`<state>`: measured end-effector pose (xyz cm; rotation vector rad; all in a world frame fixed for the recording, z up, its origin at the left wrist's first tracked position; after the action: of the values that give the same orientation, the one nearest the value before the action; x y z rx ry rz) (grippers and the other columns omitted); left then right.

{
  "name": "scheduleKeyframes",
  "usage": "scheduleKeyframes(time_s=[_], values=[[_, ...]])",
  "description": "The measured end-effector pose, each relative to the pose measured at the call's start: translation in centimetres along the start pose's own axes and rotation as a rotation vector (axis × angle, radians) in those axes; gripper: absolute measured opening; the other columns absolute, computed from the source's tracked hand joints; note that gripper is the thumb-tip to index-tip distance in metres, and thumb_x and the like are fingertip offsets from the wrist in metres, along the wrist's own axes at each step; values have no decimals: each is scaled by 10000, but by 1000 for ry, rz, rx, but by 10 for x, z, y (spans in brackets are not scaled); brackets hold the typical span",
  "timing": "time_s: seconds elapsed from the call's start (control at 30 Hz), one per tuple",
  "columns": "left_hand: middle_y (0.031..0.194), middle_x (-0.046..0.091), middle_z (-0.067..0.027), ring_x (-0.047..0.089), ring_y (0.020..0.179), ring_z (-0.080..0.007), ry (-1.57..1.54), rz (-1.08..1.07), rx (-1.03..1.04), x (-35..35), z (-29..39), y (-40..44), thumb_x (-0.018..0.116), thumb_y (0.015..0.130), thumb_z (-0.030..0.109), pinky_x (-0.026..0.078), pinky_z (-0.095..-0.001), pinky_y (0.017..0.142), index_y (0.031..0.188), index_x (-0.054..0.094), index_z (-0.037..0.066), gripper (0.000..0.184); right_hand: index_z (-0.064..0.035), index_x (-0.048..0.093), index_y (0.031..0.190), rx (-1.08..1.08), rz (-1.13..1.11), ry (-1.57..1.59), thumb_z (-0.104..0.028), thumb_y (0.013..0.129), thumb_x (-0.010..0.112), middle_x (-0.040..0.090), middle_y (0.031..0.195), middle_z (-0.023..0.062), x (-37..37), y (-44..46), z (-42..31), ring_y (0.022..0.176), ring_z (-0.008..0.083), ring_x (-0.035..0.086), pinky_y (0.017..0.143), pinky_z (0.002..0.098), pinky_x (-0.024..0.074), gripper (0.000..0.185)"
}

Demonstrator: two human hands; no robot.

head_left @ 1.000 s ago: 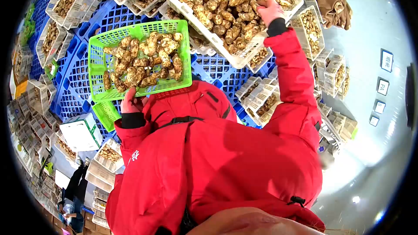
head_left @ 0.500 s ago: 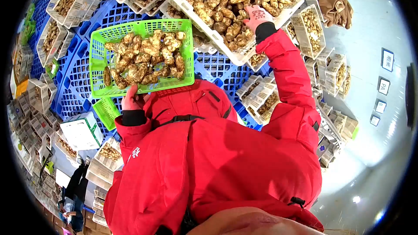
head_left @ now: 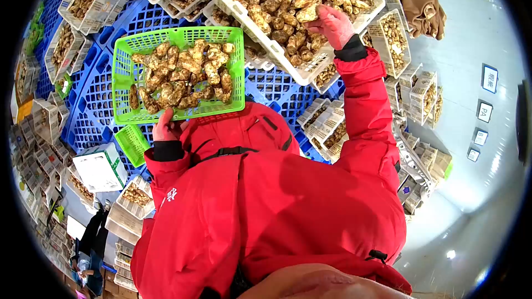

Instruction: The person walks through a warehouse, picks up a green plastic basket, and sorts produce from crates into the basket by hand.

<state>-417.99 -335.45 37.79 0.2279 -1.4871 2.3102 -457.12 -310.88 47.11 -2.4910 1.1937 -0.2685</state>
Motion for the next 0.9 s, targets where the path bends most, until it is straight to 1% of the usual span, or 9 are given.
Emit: scheduleKeyframes(time_s=[0.1,0.17,0.27,0.37,0.43,0.5,0.63,0.77,0.9], values=[[587,434,-24,570,681,-249,-47,-60,-16,2,1,-1,532,786,151,496,-454,628,687,490,61,140,44,362,1179,96,54,59,-342,819,531,528,955,116,7,5,1,853,266,580,697,305,480,554],[635,499,-51,586,689,-246,-19,-50,-15,3,2,-4,527,791,155,508,-421,610,738,514,50,119,43,350,1190,76,5,-17,-329,817,536,527,997,140,26,1,-8,865,263,573,724,312,474,559],[653,521,-67,588,674,-236,21,17,-14,4,3,-3,515,800,164,516,-383,565,804,543,34,133,28,371,1198,9,-379,72,-336,812,540,542,1006,121,76,-8,-27,867,202,561,759,298,455,556],[622,495,-49,568,622,-217,8,33,-13,11,6,-10,518,794,170,515,-388,556,804,546,31,142,-44,450,1168,-189,-229,-605,-292,811,534,571,959,88,93,10,-26,862,137,535,773,255,431,443],[593,456,-36,540,582,-203,80,9,49,-2,0,1,537,781,174,514,-397,549,795,543,30,144,-36,454,1152,-134,-140,-932,-302,779,552,553,1031,144,94,33,-10,922,223,542,800,304,418,468],[575,420,-27,511,552,-190,88,18,57,-3,0,0,556,769,174,514,-406,543,782,540,27,148,-38,444,1159,-352,-102,-1357,-330,761,548,519,1077,167,106,47,2,969,277,517,816,332,409,504],[572,385,-26,478,535,-175,27,50,16,0,2,-2,581,751,171,514,-418,534,761,537,21,157,-64,389,1191,-230,-126,-1525,-297,771,510,511,1070,177,124,41,-4,975,302,502,806,348,413,495],[579,389,-29,475,537,-170,64,37,58,-4,1,1,576,752,167,516,-414,526,761,539,23,149,-69,397,1198,-390,-128,-1284,-140,752,530,520,1081,165,89,48,10,1000,270,507,830,315,409,471],[575,388,-22,471,534,-161,41,28,60,-7,-2,4,585,746,173,519,-399,516,787,546,25,158,-35,423,1188,-49,-148,-858,-96,742,558,578,981,127,76,43,-5,846,161,560,740,245,438,469]])
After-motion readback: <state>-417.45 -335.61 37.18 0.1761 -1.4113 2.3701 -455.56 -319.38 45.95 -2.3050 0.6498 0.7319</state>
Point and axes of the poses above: each hand's wrist, its own y-axis towards the middle knuckle, its own x-axis out of the palm, z = x × y, the point moved 2 cm from there along y, towards the middle knuckle
